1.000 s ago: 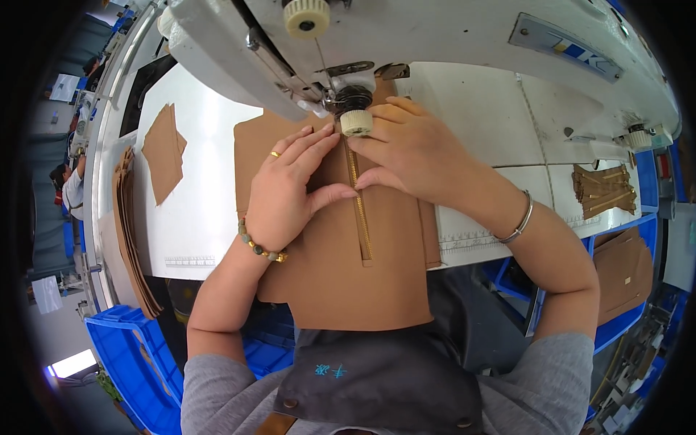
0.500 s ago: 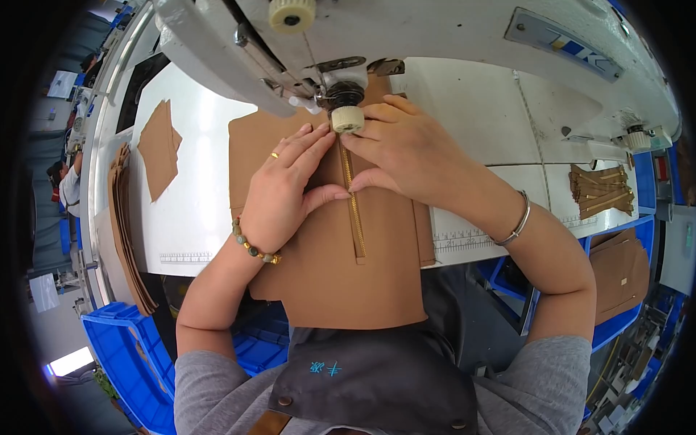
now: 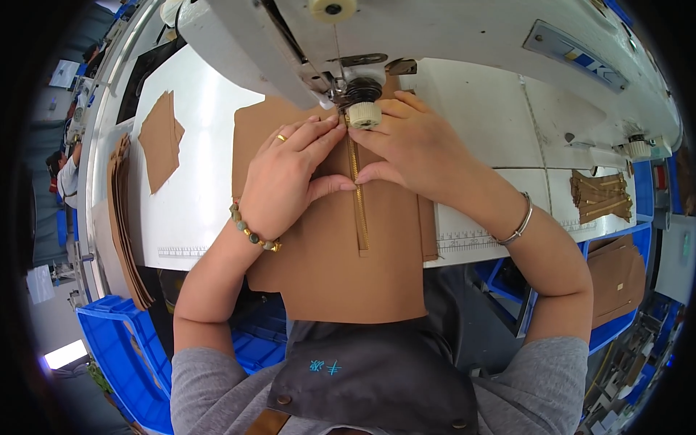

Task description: Sewing a zipper onto a leather or heavy fabric piece using an industrial sewing machine.

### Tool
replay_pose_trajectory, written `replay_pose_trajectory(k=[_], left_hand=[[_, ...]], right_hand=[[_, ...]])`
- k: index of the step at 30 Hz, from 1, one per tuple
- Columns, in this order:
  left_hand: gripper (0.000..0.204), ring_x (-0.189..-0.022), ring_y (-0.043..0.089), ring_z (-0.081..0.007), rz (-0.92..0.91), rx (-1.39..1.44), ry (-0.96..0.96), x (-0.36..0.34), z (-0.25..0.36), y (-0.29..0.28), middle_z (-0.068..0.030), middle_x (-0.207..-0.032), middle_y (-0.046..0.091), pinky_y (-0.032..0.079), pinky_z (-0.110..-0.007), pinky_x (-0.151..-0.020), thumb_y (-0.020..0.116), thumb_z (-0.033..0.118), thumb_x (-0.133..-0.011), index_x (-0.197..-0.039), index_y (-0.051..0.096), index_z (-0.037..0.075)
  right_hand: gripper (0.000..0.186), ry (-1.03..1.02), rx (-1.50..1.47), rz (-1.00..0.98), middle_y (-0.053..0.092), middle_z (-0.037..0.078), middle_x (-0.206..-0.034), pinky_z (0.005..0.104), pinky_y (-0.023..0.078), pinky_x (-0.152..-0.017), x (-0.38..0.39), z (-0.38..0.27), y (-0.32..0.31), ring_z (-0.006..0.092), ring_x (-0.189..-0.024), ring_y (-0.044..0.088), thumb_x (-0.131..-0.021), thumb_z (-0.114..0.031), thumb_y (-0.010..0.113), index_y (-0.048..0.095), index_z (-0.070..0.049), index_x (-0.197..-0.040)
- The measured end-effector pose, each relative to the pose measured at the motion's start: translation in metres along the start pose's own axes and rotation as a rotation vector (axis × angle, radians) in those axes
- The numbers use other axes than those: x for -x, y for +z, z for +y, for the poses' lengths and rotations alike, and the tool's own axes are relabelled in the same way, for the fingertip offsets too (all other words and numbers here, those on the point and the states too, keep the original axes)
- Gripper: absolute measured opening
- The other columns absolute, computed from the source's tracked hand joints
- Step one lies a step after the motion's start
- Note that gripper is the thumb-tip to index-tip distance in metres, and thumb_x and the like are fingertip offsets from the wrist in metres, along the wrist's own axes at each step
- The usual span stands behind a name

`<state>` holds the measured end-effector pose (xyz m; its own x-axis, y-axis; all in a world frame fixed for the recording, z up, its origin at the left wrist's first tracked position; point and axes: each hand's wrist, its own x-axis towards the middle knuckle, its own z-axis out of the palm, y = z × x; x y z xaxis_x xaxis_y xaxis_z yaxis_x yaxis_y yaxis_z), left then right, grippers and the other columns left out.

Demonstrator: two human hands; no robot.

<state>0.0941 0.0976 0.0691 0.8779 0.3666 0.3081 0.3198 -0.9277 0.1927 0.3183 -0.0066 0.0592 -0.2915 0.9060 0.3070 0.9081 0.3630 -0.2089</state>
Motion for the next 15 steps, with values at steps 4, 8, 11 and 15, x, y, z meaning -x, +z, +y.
replay_pose_trajectory(k=[4,8,11,15], left_hand=[[0.070,-0.128,0.060,-0.0318,0.005,-0.006,0.001,-0.0012,-0.0020,0.0016,-0.0081,-0.137,0.066,0.049,-0.043,-0.106,0.078,0.048,-0.080,-0.134,0.068,0.005],[0.069,-0.128,0.060,-0.0311,0.008,-0.008,0.005,-0.0023,-0.0033,0.0020,-0.0078,-0.138,0.066,0.049,-0.044,-0.106,0.077,0.048,-0.080,-0.133,0.068,0.005],[0.069,-0.129,0.060,-0.0306,0.010,-0.023,0.009,-0.0038,-0.0049,0.0021,-0.0079,-0.139,0.066,0.049,-0.044,-0.107,0.077,0.048,-0.080,-0.134,0.068,0.005],[0.069,-0.129,0.060,-0.0305,0.007,-0.013,-0.002,-0.0033,-0.0050,0.0020,-0.0075,-0.140,0.066,0.048,-0.044,-0.107,0.077,0.048,-0.081,-0.134,0.068,0.005]], right_hand=[[0.061,0.004,0.001,-0.007,0.063,0.005,-0.146,0.0425,0.046,-0.106,-0.0012,-0.0016,-0.0015,0.0265,-0.137,0.057,-0.085,-0.046,0.076,0.070,-0.008,-0.132],[0.062,-0.010,0.021,0.005,0.064,0.005,-0.146,0.0424,0.047,-0.107,-0.0030,-0.0007,-0.0020,0.0267,-0.136,0.058,-0.085,-0.046,0.076,0.069,-0.008,-0.133],[0.062,-0.007,0.026,-0.002,0.064,0.006,-0.145,0.0422,0.047,-0.107,-0.0031,0.0004,-0.0028,0.0271,-0.135,0.059,-0.085,-0.046,0.075,0.069,-0.008,-0.133],[0.061,-0.009,0.035,-0.009,0.064,0.008,-0.144,0.0419,0.048,-0.106,-0.0038,0.0018,-0.0005,0.0273,-0.133,0.060,-0.087,-0.045,0.074,0.068,-0.008,-0.134]])
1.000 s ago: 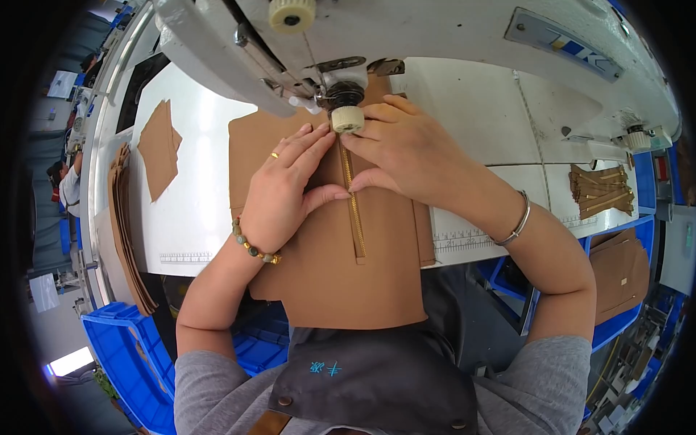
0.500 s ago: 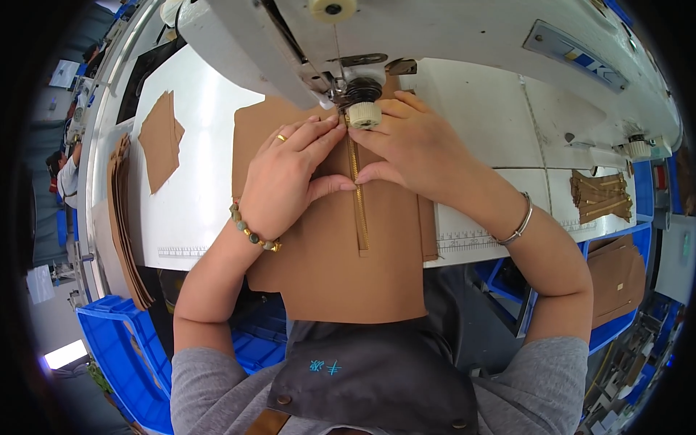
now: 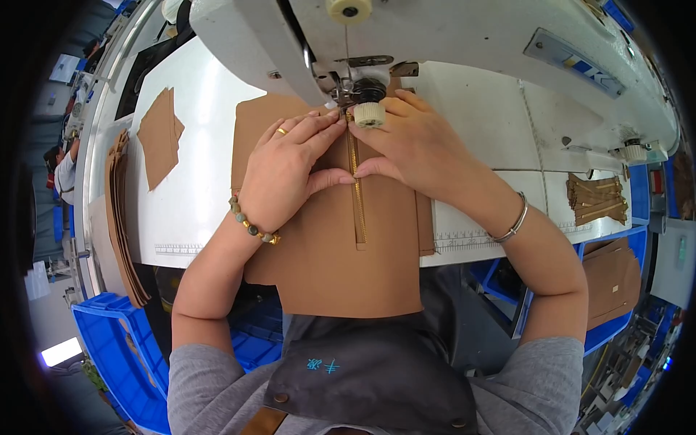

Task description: Sewing a zipper onto a leather or heavy fabric piece using an industrial sewing machine.

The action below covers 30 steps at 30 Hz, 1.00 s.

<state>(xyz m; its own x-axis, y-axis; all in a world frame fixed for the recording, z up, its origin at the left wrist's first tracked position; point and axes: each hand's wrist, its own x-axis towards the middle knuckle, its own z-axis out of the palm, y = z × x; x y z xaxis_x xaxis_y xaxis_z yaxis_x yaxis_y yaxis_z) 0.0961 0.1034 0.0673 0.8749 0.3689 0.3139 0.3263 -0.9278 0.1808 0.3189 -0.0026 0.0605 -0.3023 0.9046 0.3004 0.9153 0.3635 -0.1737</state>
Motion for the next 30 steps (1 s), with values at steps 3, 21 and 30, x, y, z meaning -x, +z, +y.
replay_pose_trajectory(k=[3,21,30], left_hand=[[0.069,-0.130,0.060,-0.0305,0.005,-0.019,-0.003,0.000,0.000,0.001,-0.0070,-0.140,0.065,0.047,-0.045,-0.108,0.076,0.049,-0.081,-0.135,0.068,0.006],[0.058,-0.135,0.059,-0.0319,0.029,0.069,-0.050,0.004,-0.002,0.008,-0.0079,-0.139,0.067,0.049,-0.046,-0.110,0.076,0.043,-0.087,-0.132,0.070,0.007],[0.040,-0.136,0.059,-0.0332,0.059,0.207,-0.093,0.011,-0.003,0.009,-0.0117,-0.140,0.066,0.048,-0.047,-0.112,0.076,0.024,-0.093,-0.128,0.071,0.006]], right_hand=[[0.057,-0.060,-0.013,0.154,0.069,0.007,-0.121,0.0491,0.043,-0.113,-0.002,0.000,0.005,0.0294,-0.113,0.060,-0.083,-0.045,0.075,0.070,-0.005,-0.123],[0.046,-0.092,-0.044,0.224,0.068,0.008,-0.115,0.0454,0.045,-0.110,-0.001,0.003,0.007,0.0285,-0.111,0.061,-0.084,-0.042,0.076,0.073,-0.007,-0.113],[0.042,-0.097,-0.061,0.194,0.064,0.008,-0.109,0.0413,0.047,-0.105,0.001,-0.006,0.006,0.0273,-0.104,0.060,-0.084,-0.040,0.078,0.074,-0.007,-0.109]])
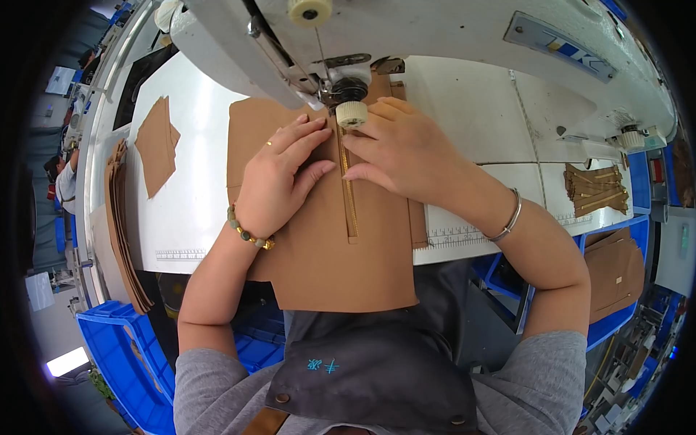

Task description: Sewing a zipper onto a leather or heavy fabric piece using an industrial sewing machine.

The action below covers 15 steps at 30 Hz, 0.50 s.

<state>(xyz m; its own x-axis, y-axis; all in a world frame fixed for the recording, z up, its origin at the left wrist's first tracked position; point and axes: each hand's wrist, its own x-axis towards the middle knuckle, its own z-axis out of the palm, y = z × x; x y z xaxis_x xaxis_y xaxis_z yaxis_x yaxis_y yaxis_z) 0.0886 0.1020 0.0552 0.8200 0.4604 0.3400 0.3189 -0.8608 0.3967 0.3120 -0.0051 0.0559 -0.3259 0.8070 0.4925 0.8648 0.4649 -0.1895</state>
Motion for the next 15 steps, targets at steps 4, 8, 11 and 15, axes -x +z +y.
replay_pose_trajectory(k=[4,8,11,15], left_hand=[[0.042,-0.135,0.059,-0.0345,-0.019,-0.032,0.027,0.0008,0.0065,0.0009,-0.0118,-0.139,0.066,0.048,-0.048,-0.112,0.077,0.026,-0.092,-0.129,0.071,0.006],[0.044,-0.130,0.061,-0.0345,-0.009,-0.086,0.072,-0.0012,0.0078,0.0020,-0.0112,-0.134,0.067,0.050,-0.049,-0.109,0.077,0.028,-0.089,-0.127,0.070,0.006],[0.043,-0.128,0.062,-0.0334,-0.022,-0.105,0.079,-0.0023,0.0078,-0.0004,-0.0105,-0.133,0.067,0.052,-0.046,-0.107,0.077,0.027,-0.089,-0.126,0.071,0.006],[0.046,-0.132,0.061,-0.0326,-0.036,-0.114,0.058,-0.0027,0.0089,-0.0038,-0.0099,-0.135,0.067,0.054,-0.042,-0.104,0.078,0.028,-0.088,-0.129,0.071,0.007]], right_hand=[[0.043,-0.006,0.014,0.007,0.064,0.007,-0.108,0.0412,0.048,-0.103,0.0005,-0.0004,0.0004,0.0272,-0.103,0.060,-0.083,-0.040,0.079,0.074,-0.006,-0.108],[0.044,0.008,-0.002,-0.018,0.062,0.007,-0.108,0.0408,0.048,-0.103,0.0005,-0.0012,-0.0007,0.0269,-0.103,0.060,-0.082,-0.039,0.080,0.073,-0.005,-0.109],[0.044,0.001,0.007,-0.026,0.062,0.006,-0.108,0.0405,0.048,-0.103,-0.0006,-0.0016,-0.0015,0.0264,-0.104,0.060,-0.082,-0.038,0.080,0.073,-0.005,-0.109],[0.044,0.012,0.010,-0.039,0.062,0.006,-0.110,0.0404,0.047,-0.105,-0.0006,-0.0029,-0.0020,0.0257,-0.105,0.060,-0.083,-0.039,0.079,0.073,-0.005,-0.110]])
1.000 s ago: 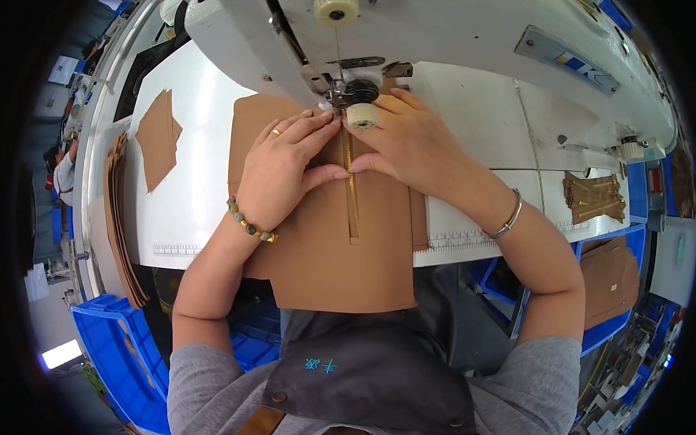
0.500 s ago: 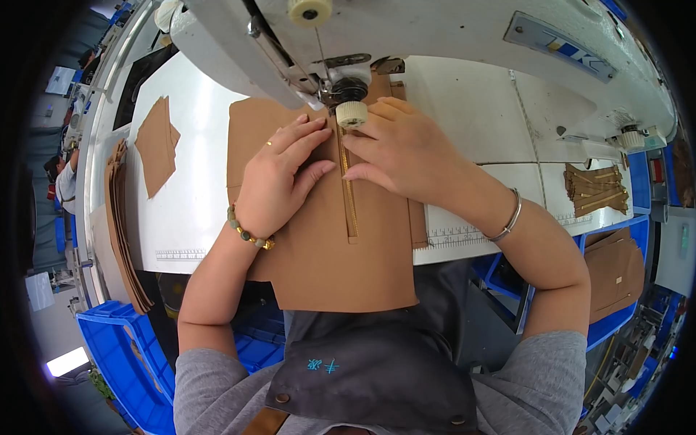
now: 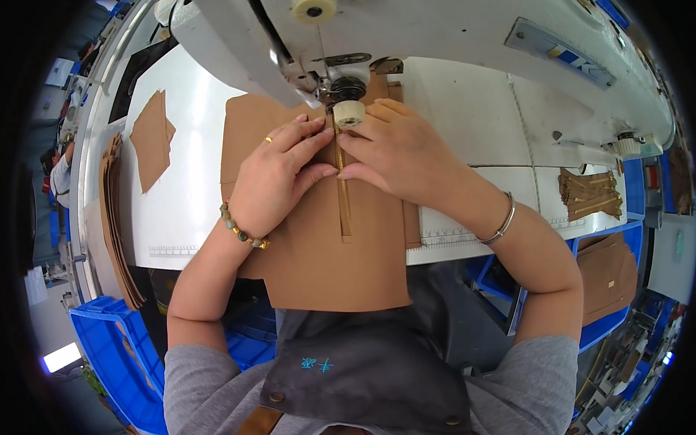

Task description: Sewing a zipper onto a leather or heavy fabric piece using an industrial sewing machine.

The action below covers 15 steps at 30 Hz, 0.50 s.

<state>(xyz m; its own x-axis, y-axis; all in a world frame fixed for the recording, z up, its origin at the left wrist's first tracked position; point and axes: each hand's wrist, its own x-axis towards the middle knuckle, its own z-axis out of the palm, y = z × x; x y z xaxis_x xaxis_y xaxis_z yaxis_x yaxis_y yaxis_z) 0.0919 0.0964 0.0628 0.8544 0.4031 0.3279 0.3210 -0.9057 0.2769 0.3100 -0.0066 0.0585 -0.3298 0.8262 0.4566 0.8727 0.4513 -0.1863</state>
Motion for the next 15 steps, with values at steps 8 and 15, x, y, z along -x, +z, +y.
replay_pose_trajectory(k=[8,15], left_hand=[[0.044,-0.132,0.061,-0.0312,-0.007,0.002,-0.017,-0.0018,-0.0033,0.0010,-0.0083,-0.135,0.067,0.054,-0.042,-0.103,0.076,0.029,-0.090,-0.130,0.072,0.009],[0.044,-0.131,0.061,-0.0312,-0.007,-0.010,-0.011,-0.0006,-0.0035,0.0010,-0.0083,-0.136,0.067,0.054,-0.042,-0.103,0.076,0.029,-0.091,-0.130,0.072,0.010]], right_hand=[[0.043,-0.012,0.026,0.028,0.065,0.006,-0.108,0.0407,0.047,-0.104,-0.0022,0.0020,0.0022,0.0261,-0.105,0.061,-0.085,-0.040,0.078,0.074,-0.007,-0.112],[0.034,0.195,0.149,0.069,0.067,0.004,-0.086,0.0401,0.050,-0.073,-0.0010,0.0057,0.0010,0.0263,-0.081,0.065,-0.089,-0.041,0.076,0.074,-0.013,-0.108]])
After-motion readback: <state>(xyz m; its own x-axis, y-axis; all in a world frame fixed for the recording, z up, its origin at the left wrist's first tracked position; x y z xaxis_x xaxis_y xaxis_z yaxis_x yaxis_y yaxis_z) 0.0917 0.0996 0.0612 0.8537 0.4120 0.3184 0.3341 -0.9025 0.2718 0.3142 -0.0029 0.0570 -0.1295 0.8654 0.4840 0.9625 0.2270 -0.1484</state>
